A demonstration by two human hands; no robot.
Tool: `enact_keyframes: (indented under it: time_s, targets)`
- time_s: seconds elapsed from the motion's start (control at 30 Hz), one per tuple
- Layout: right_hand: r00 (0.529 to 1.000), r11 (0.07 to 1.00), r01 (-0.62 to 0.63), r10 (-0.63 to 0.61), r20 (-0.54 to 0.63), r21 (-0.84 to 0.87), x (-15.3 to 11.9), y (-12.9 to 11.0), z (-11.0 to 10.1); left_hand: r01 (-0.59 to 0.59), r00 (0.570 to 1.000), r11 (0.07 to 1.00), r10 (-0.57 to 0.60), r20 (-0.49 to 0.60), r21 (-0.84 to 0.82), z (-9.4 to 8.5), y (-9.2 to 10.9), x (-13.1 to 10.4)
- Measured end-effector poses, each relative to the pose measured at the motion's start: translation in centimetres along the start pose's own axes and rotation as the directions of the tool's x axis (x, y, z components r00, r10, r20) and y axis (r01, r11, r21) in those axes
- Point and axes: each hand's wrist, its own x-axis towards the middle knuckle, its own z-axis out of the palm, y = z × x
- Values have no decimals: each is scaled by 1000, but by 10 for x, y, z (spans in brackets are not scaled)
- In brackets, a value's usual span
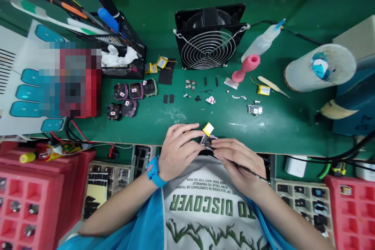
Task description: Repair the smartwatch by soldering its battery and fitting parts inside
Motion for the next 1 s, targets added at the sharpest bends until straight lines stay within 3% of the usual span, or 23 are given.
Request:
enact_keyframes:
  time_s: [0.53,0.7,0.77,0.83,0.87,0.93,1.0]
  targets:
    - [999,996,-11,14,-34,91,7,3,0,42,999,999,-42,8,-17,1,2,0]
    - [967,960,-185,216,-136,208,13,1,-15,75,997,997,-75,8,-31,3,5,-4]
    - [948,962,-257,269,-169,87,18,1,-29,86,996,996,-85,5,-33,4,5,-5]
    - [963,938,-264,245,-112,-223,23,3,-43,97,995,995,-97,12,-31,4,5,-5]
    - [974,889,-227,216,-73,-399,25,5,-49,101,995,994,-101,21,-28,3,5,-5]
    - [979,705,-165,201,-28,-689,27,8,-59,102,994,994,-101,37,-32,0,5,-6]
    - [976,536,-155,211,-46,-830,25,9,-68,114,993,992,-113,27,-59,-5,8,-12]
